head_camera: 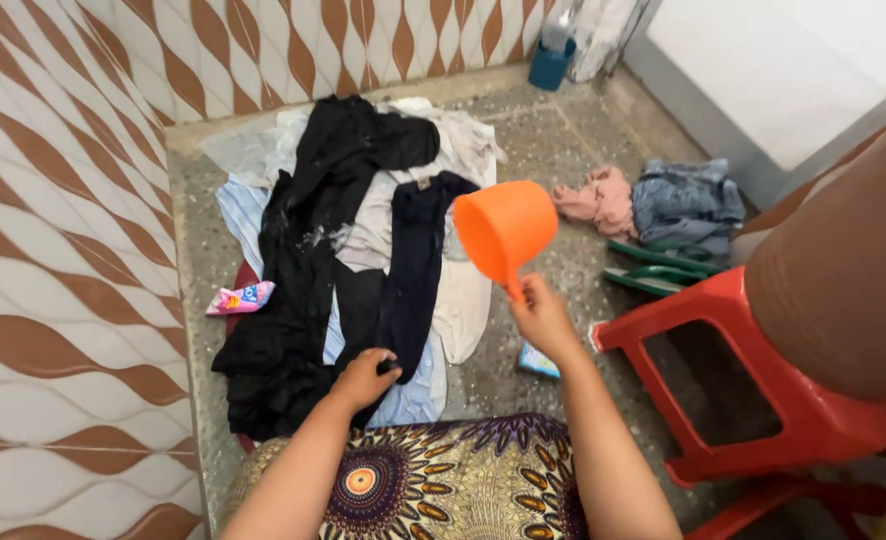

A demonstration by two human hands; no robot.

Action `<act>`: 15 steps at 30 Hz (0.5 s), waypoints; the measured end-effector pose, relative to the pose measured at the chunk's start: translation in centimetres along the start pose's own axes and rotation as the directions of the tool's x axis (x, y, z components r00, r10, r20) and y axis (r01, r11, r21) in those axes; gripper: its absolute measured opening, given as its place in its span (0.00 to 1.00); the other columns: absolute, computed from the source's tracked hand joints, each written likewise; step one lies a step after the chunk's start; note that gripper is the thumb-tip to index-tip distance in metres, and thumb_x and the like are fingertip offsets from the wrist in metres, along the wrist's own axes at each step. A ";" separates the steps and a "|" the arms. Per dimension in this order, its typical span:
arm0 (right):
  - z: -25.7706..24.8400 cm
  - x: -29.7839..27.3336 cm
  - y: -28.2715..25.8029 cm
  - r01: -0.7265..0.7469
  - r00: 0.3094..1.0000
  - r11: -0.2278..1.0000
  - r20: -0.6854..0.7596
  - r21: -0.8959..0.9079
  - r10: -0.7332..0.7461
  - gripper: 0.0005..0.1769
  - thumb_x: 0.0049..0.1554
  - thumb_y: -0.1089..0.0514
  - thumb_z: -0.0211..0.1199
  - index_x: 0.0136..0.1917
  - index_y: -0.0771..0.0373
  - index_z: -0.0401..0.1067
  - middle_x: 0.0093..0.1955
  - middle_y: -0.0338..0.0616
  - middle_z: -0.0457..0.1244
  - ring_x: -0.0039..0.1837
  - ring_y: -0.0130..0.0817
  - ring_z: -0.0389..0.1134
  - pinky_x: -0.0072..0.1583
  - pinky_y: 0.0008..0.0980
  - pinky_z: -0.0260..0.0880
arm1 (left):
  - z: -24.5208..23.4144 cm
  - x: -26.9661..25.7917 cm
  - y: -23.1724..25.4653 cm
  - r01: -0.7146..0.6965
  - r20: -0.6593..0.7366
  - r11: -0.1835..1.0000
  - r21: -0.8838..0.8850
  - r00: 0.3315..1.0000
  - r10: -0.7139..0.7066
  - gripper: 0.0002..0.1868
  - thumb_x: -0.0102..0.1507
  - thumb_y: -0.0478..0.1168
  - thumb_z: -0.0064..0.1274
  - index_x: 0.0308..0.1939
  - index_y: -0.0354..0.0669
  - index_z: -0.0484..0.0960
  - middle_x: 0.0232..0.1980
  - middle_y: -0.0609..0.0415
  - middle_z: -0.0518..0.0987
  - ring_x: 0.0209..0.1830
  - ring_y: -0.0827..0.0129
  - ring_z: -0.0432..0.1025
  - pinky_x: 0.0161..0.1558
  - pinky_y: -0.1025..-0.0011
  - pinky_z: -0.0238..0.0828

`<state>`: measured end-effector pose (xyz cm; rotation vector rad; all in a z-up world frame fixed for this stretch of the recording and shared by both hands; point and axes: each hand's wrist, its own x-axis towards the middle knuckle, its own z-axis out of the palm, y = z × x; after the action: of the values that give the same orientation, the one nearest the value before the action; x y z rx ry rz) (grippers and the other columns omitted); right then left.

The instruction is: The person is hand-washing a pile of clothes on the floor using laundry soap and a brush.

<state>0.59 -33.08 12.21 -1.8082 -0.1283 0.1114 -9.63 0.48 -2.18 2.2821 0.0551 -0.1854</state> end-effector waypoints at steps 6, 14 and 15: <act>-0.2 -3.8 -13.0 0.265 0.961 0.837 0.065 -0.479 -0.267 0.12 0.56 0.57 0.63 0.52 0.62 0.68 0.42 0.50 0.70 0.42 0.40 0.73 0.46 0.40 0.72 | 0.9 0.1 -2.4 -0.060 -0.065 0.996 -0.063 0.996 0.056 0.18 0.61 0.50 0.60 0.49 0.45 0.86 0.54 0.47 0.83 0.57 0.53 0.77 0.59 0.63 0.73; -8.7 -17.5 -40.2 0.137 0.933 0.524 -0.068 -0.841 -0.353 0.12 0.62 0.53 0.60 0.54 0.61 0.71 0.42 0.49 0.69 0.43 0.42 0.71 0.46 0.42 0.70 | 1.3 0.1 -3.5 -0.179 -0.115 0.984 0.019 0.977 0.180 0.24 0.58 0.46 0.61 0.58 0.46 0.82 0.63 0.47 0.79 0.64 0.53 0.73 0.64 0.63 0.68; -15.0 -17.0 -40.9 0.106 0.930 0.524 -0.102 -0.845 -0.353 0.12 0.62 0.53 0.60 0.54 0.61 0.71 0.42 0.49 0.69 0.43 0.42 0.71 0.46 0.42 0.70 | 1.1 0.1 -3.1 -0.208 -0.093 0.978 0.022 0.974 0.209 0.24 0.58 0.46 0.61 0.58 0.46 0.82 0.63 0.47 0.79 0.64 0.53 0.73 0.64 0.63 0.68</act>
<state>-15.18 -40.34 55.61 -2.7324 -0.2665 -0.4791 -9.97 1.70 -5.24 2.2895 -0.1366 0.0323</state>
